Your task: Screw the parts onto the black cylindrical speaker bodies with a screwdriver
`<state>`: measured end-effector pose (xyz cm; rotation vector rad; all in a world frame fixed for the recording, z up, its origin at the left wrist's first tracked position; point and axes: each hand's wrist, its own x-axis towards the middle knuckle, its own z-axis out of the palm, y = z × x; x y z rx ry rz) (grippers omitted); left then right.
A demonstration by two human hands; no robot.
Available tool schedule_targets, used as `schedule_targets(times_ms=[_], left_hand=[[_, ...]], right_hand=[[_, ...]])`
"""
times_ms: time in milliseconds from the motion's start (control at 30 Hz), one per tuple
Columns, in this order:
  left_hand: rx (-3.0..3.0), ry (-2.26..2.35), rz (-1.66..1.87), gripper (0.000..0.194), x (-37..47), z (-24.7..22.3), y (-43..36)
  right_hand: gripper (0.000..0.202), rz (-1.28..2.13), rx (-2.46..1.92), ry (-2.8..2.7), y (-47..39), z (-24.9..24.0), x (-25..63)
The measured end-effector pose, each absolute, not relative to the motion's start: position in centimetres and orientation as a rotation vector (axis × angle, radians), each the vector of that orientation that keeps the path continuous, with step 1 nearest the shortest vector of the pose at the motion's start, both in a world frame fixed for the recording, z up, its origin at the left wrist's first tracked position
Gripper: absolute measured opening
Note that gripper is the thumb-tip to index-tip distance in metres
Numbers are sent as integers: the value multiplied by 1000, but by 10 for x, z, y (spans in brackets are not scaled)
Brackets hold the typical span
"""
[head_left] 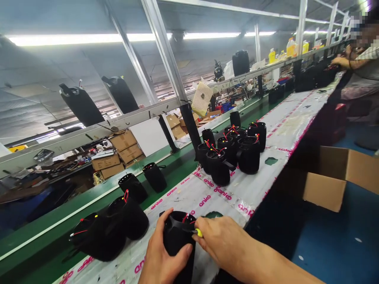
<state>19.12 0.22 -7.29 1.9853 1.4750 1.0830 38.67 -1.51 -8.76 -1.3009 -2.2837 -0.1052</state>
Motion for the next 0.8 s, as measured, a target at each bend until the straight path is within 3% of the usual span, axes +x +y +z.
schedule_targets(times_ms=[167,500,800], left_hand=[[1918,1477,1100,70,189,-70,1],[1948,1598,880,74,197,-61,-3],[1969,1653,905,77,198,-66,-3]], right_hand=[[6,32,-1220,-2133,-10,-99,384],[20,-402,-1239,-2254,-10,-84,382],[28,-529,-1310,-2231,-16,-90,379]])
